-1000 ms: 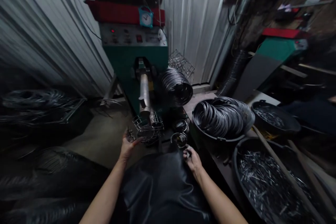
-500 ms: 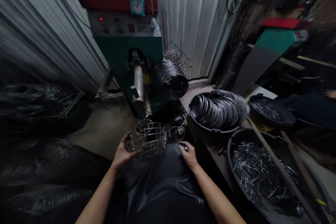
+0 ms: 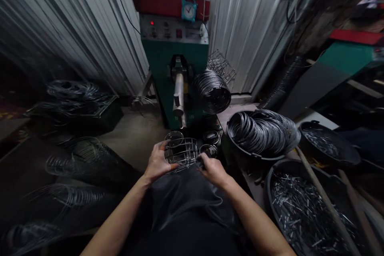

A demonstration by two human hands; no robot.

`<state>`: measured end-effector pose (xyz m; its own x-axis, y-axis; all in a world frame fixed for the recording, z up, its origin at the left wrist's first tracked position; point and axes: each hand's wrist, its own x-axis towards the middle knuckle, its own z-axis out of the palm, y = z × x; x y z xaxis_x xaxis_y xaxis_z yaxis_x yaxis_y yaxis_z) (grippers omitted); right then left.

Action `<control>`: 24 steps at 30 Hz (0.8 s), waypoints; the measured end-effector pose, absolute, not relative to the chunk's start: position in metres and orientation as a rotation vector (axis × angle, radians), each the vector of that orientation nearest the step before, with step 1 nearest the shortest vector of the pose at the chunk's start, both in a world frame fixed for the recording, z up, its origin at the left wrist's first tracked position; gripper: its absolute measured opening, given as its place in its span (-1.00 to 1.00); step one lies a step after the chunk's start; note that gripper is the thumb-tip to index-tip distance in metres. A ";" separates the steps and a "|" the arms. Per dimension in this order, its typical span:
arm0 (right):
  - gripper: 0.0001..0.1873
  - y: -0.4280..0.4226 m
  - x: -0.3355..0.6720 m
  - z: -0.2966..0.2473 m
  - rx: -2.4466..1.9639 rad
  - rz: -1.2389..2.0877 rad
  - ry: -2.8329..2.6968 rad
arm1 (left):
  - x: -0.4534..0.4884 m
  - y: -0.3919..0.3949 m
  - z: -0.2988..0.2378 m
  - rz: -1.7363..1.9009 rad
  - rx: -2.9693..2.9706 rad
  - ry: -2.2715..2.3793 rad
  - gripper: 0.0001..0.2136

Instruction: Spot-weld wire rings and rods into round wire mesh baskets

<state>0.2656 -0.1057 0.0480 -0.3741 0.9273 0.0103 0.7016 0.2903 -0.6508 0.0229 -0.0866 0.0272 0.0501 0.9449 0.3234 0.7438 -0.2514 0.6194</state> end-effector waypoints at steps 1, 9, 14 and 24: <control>-0.62 -0.100 0.257 0.065 -1.501 0.782 -2.260 | 0.027 -0.087 0.029 0.991 2.054 1.727 -0.18; -0.74 -0.072 0.208 0.084 -1.722 0.576 -2.365 | 0.040 -0.087 0.034 0.888 2.197 1.682 -0.20; -0.80 -0.080 0.211 0.050 -1.435 0.641 -2.284 | 0.037 -0.083 0.031 0.888 2.169 1.651 -0.19; -0.68 -0.066 0.223 0.053 -1.035 0.670 -2.511 | 0.029 -0.067 0.031 0.887 2.150 1.591 -0.20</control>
